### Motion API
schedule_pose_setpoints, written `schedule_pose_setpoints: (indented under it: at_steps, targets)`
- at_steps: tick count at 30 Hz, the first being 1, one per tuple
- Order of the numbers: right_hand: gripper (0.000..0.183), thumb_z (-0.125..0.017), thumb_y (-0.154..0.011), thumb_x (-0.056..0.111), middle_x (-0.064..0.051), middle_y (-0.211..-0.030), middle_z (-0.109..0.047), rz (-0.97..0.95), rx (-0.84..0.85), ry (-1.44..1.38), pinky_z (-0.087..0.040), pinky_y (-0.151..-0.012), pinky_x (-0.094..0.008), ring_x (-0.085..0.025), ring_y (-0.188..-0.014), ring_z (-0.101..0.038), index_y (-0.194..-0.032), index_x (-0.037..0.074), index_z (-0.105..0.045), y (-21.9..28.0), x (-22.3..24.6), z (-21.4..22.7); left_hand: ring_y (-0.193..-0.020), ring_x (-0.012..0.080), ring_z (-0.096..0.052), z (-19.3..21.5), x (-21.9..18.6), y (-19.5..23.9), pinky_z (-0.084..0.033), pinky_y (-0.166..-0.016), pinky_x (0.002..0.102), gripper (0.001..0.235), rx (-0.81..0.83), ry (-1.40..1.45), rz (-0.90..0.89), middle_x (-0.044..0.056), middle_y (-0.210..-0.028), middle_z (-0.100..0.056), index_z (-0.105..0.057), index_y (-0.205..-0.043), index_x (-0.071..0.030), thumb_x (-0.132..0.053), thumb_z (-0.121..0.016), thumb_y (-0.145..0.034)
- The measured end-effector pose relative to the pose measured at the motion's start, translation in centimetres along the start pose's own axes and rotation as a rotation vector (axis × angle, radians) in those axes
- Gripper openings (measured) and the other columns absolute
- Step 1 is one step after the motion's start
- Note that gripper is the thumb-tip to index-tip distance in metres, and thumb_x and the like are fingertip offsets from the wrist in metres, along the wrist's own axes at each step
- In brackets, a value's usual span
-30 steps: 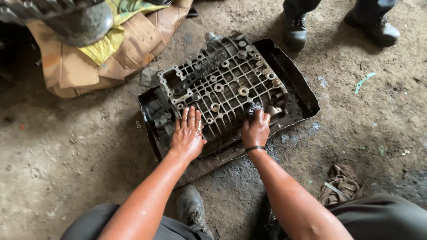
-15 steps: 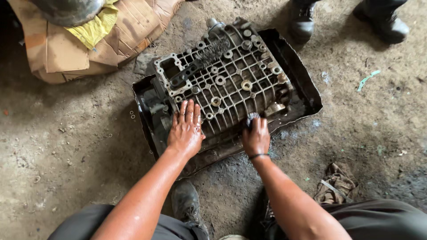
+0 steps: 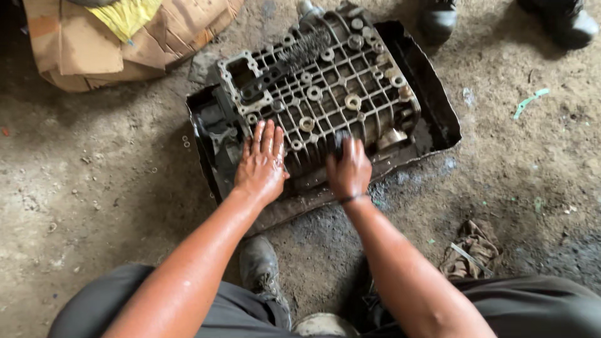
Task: The person scrubs a large metal engine block with a wire brush and a rag while sitting on the floor. They repeatedly scrub and wipe the surface to remove grime.
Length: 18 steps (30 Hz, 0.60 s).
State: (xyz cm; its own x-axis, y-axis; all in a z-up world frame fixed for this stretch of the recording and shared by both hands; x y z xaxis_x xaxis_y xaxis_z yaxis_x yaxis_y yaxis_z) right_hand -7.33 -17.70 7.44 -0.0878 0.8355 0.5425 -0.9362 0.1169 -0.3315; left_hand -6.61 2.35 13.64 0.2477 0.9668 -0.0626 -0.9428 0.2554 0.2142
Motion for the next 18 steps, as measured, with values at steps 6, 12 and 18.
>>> schedule_pose_setpoints:
  at_steps: [6, 12, 18]
  targets:
    - [0.052, -0.074, -0.085, 0.020, -0.022, -0.105, -0.062, 0.024, 0.058, -0.012, -0.054, -0.071, -0.051, -0.045, -0.086, -0.066, -0.133, 0.005, -0.060, -0.5, -0.1, 1.2, -0.157, 0.0372, -0.003, 0.0, -0.1, 0.0, -0.012, -0.125, 0.053, 0.097, 0.029, 0.021, -0.005, 0.021, -0.169, -0.004, -0.013, -0.159, 0.001, -0.037, -0.069, -0.090]
    - [0.053, -0.076, -0.081, 0.021, -0.017, -0.106, -0.067, -0.048, 0.017, -0.016, -0.057, -0.077, -0.048, -0.038, -0.090, -0.070, -0.129, 0.005, -0.059, -1.2, -0.3, 0.4, -0.156, 0.0391, -0.001, 0.3, -0.1, -0.4, -0.009, -0.125, 0.054, 0.097, -0.005, -0.004, -0.021, 0.023, -0.169, -0.003, -0.011, -0.159, 0.002, -0.036, -0.068, -0.091]
    - [0.043, -0.080, -0.078, 0.025, -0.020, -0.107, -0.068, -0.029, 0.115, 0.063, -0.054, -0.074, -0.050, -0.043, -0.091, -0.067, -0.111, 0.004, -0.062, -1.3, -0.1, 0.6, -0.157, 0.0369, -0.001, 0.9, -0.2, 0.4, -0.015, -0.123, 0.053, 0.098, 0.050, 0.007, 0.006, 0.022, -0.170, -0.003, -0.010, -0.160, 0.001, -0.035, -0.069, -0.090]
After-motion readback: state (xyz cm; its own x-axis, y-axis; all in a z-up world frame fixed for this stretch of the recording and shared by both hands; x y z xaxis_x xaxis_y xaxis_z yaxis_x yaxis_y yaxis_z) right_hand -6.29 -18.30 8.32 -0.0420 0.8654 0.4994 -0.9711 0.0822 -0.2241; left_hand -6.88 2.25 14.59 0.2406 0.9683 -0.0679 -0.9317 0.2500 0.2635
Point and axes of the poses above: each hand's wrist, its own y-axis away from the middle knuckle, its own z-axis out of the back of the hand, x = y × z, the point moved 5 cm from there along -y, towards the middle knuckle
